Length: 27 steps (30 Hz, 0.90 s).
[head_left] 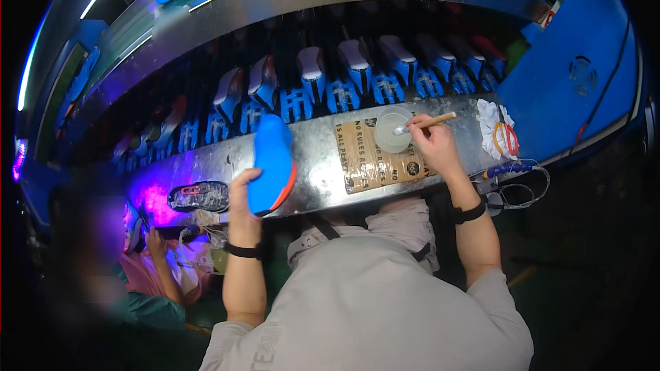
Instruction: Applying glue or primer to blue shoe soles using a brush at a factory workstation.
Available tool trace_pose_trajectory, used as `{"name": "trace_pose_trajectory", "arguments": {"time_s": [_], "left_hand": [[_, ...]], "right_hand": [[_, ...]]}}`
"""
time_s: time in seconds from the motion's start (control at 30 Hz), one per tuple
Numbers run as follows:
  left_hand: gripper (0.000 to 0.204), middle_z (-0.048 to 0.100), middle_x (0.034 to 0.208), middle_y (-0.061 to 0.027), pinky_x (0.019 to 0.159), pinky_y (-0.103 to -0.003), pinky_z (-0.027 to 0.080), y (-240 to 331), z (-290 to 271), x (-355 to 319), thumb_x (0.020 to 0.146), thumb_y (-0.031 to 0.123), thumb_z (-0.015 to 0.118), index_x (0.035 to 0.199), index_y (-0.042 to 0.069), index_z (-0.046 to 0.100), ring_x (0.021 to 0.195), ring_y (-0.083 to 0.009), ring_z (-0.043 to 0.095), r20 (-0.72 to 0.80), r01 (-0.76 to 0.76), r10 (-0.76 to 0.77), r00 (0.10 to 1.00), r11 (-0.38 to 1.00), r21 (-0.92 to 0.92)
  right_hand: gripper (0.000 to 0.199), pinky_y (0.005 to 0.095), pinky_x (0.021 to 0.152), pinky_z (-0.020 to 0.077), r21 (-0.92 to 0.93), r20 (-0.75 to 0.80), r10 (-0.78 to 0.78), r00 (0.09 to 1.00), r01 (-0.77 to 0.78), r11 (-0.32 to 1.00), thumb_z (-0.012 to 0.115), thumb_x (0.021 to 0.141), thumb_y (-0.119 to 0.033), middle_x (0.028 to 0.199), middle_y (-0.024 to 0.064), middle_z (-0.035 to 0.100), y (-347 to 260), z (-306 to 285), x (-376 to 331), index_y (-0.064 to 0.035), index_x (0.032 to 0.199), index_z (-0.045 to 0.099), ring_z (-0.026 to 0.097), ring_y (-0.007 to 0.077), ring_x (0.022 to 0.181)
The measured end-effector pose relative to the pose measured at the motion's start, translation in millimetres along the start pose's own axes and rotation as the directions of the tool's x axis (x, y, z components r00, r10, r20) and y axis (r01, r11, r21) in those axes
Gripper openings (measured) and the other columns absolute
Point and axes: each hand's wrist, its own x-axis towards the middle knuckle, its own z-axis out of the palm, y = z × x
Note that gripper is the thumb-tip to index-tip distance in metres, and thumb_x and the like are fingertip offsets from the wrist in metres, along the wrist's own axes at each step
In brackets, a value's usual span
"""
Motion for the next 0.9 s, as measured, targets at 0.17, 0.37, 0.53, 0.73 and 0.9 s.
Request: {"name": "trace_pose_trajectory", "arguments": {"time_s": [0.17,0.37,0.53,0.73,0.9], "left_hand": [[0.096,0.035,0.15,-0.0301,0.091,-0.051,0.048,-76.0,-4.9,-28.0,0.086,0.065,0.052,0.152,0.0,0.029,0.133,-0.044,0.043,0.439,0.318,-0.075,0.895,0.797,-0.513],[0.083,0.028,0.155,-0.031,0.099,-0.059,0.047,-99.8,-19.3,-41.5,0.096,0.055,0.046,0.156,0.004,0.021,0.139,-0.049,0.036,0.484,0.254,0.004,0.875,0.848,-0.465],[0.089,0.04,0.149,-0.0248,0.108,-0.054,0.043,-70.7,5.2,-48.9,0.086,0.03,0.071,0.154,0.002,0.022,0.138,-0.0411,0.042,0.555,0.086,0.054,0.83,0.971,-0.224],[0.096,0.051,0.138,-0.0179,0.106,-0.044,0.045,-53.5,22.7,-55.2,0.077,0.029,0.08,0.152,0.0,0.026,0.126,-0.0315,0.055,0.528,-0.109,0.074,0.846,0.993,0.035],[0.1,0.054,0.132,-0.0168,0.102,-0.042,0.047,-53.2,31.3,-59.4,0.075,0.032,0.082,0.152,0.0,0.027,0.119,-0.0271,0.059,0.506,-0.137,0.085,0.858,0.988,0.065]], "right_hand": [[0.017,0.0308,0.057,0.044,-0.048,0.081,0.121,0.989,-0.118,0.992,0.062,0.092,-0.017,0.065,0.0105,0.059,10.3,3.2,-4.5,-0.0022,0.095,0.068,0.057,0.0148,0.059],[0.014,0.0303,0.067,0.0474,0.065,-0.056,0.012,0.998,-0.008,0.998,0.061,0.093,-0.009,0.082,0.0065,0.067,-24.2,-0.7,-20.7,-0.0001,0.102,0.067,0.063,0.0134,0.077],[0.018,0.0311,0.08,0.0491,0.031,-0.262,-0.265,0.928,0.282,0.959,0.058,0.093,-0.003,0.098,0.0113,0.067,-35.2,4.6,-31.8,0.0029,0.107,0.066,0.062,0.0169,0.09],[0.017,0.029,0.077,0.0485,-0.052,-0.163,-0.028,0.986,0.02,0.998,0.059,0.097,-0.009,0.097,0.0106,0.068,-7.3,18.5,-20.5,0.0013,0.108,0.067,0.062,0.0166,0.087],[0.018,0.028,0.078,0.048,0.057,-0.17,-0.161,0.972,0.173,0.983,0.059,0.096,-0.009,0.098,0.0078,0.068,-30.3,30.7,-25.2,0.0006,0.109,0.067,0.061,0.0143,0.088]]}}
